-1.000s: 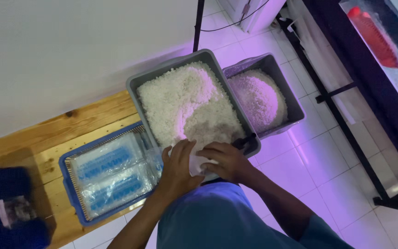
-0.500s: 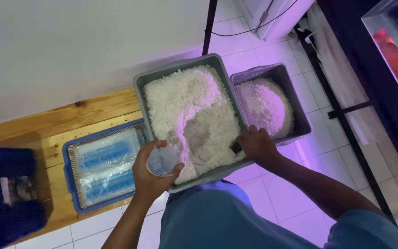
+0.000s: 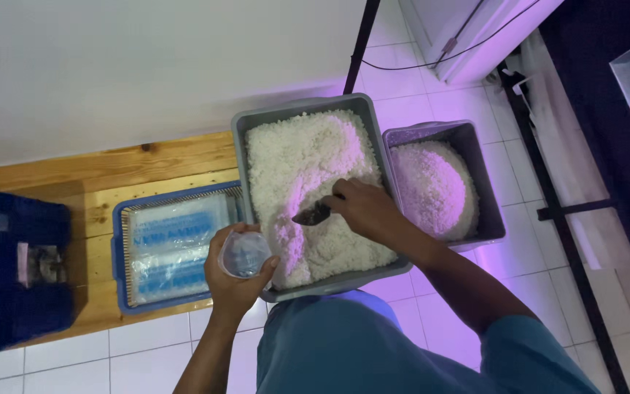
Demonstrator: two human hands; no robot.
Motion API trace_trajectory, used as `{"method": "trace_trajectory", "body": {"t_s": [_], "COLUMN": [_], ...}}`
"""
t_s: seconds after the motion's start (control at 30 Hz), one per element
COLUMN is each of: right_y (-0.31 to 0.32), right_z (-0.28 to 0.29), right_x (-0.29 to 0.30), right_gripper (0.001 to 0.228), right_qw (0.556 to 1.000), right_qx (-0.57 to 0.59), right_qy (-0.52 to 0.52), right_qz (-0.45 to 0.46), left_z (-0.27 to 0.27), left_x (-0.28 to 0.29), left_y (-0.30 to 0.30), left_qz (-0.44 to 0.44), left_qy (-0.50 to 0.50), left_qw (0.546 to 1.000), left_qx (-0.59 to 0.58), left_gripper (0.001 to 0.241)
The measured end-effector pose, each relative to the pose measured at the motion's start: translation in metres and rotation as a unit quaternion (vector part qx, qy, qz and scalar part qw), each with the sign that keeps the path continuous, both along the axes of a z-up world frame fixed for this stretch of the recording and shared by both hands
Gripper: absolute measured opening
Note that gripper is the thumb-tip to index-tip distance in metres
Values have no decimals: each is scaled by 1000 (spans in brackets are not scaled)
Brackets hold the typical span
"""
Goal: The person refills small plastic bags with white granular fish salt from a large bin using a scoop, then seals and stacks the bags in a blue crate.
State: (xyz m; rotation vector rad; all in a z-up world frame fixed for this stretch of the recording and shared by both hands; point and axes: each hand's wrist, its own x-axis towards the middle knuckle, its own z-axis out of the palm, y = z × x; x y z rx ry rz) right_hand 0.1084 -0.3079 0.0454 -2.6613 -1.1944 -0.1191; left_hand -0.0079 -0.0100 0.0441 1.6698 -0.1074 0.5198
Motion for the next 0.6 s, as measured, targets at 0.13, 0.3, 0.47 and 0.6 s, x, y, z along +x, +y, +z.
{"method": "trace_trajectory", "body": {"t_s": [0.13, 0.3, 0.47, 0.6], "right_y": [6, -27, -52, -47], "right_z": [-25, -75, -65, -53], "right_x": [3, 10, -26, -46], "right_gripper": [22, 23, 34, 44], "right_qw": [1000, 982, 947, 903], "right_qx": [-1, -133, -126, -43], "right_qy": [8, 101, 261, 400], "right_qz": [-10, -92, -136, -150], "left_z": [-2, 1, -3, -4], "left_x": [-4, -10, -14, -13], "left_y": [-3, -6, -2, 0], "left_qz": [7, -5, -9, -9], "left_qy": [-5, -20, -26, -21], "left_qw": [1000, 1000, 999, 999], "left_qx": [-19, -20, -38, -34], "left_gripper": [80, 81, 82, 83]}}
